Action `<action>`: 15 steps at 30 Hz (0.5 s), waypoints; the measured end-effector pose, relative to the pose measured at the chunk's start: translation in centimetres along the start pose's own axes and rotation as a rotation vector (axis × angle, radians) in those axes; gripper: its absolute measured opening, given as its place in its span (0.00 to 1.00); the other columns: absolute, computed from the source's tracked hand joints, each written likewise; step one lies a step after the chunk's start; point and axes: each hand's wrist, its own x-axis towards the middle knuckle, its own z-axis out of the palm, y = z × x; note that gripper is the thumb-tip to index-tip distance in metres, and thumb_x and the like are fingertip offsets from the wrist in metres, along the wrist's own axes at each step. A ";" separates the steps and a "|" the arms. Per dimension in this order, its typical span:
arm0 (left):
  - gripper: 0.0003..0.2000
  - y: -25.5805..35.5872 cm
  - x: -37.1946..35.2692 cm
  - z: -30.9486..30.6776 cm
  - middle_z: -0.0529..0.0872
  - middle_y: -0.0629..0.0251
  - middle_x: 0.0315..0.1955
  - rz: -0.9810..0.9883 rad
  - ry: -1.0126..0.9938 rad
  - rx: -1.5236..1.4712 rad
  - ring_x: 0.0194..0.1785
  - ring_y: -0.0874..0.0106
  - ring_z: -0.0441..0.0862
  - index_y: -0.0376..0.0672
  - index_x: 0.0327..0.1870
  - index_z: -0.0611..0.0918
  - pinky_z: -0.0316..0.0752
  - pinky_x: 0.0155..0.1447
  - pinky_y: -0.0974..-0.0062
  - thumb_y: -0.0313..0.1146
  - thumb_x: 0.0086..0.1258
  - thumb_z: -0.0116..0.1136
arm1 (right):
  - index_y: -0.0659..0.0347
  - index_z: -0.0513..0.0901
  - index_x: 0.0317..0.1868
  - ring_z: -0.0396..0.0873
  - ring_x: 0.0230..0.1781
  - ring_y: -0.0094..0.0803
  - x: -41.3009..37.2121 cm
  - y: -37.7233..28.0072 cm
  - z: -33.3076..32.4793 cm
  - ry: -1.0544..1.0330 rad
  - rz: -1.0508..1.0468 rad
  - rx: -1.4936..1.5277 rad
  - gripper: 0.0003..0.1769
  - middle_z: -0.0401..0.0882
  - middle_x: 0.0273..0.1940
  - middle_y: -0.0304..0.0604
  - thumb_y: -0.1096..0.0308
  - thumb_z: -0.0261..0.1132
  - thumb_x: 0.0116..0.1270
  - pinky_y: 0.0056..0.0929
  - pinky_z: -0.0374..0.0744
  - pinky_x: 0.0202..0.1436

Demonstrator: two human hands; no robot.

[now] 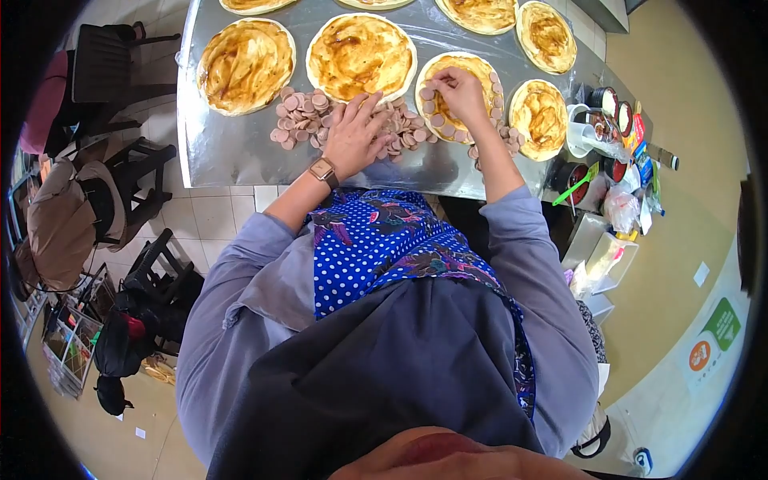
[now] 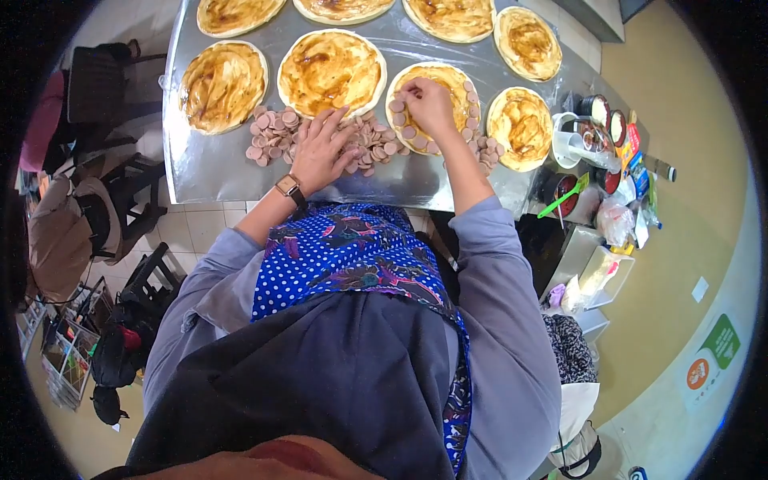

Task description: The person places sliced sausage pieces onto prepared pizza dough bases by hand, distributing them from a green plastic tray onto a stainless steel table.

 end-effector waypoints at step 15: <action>0.20 -0.3 0.0 -0.3 0.70 0.59 0.73 0.030 0.027 -0.010 0.73 0.56 0.67 0.47 0.59 0.82 0.61 0.71 0.53 0.42 0.67 0.65 | 0.56 0.86 0.35 0.83 0.39 0.42 -0.7 -2.4 -0.4 0.069 -0.153 -0.421 0.05 0.82 0.37 0.42 0.66 0.70 0.62 0.42 0.81 0.41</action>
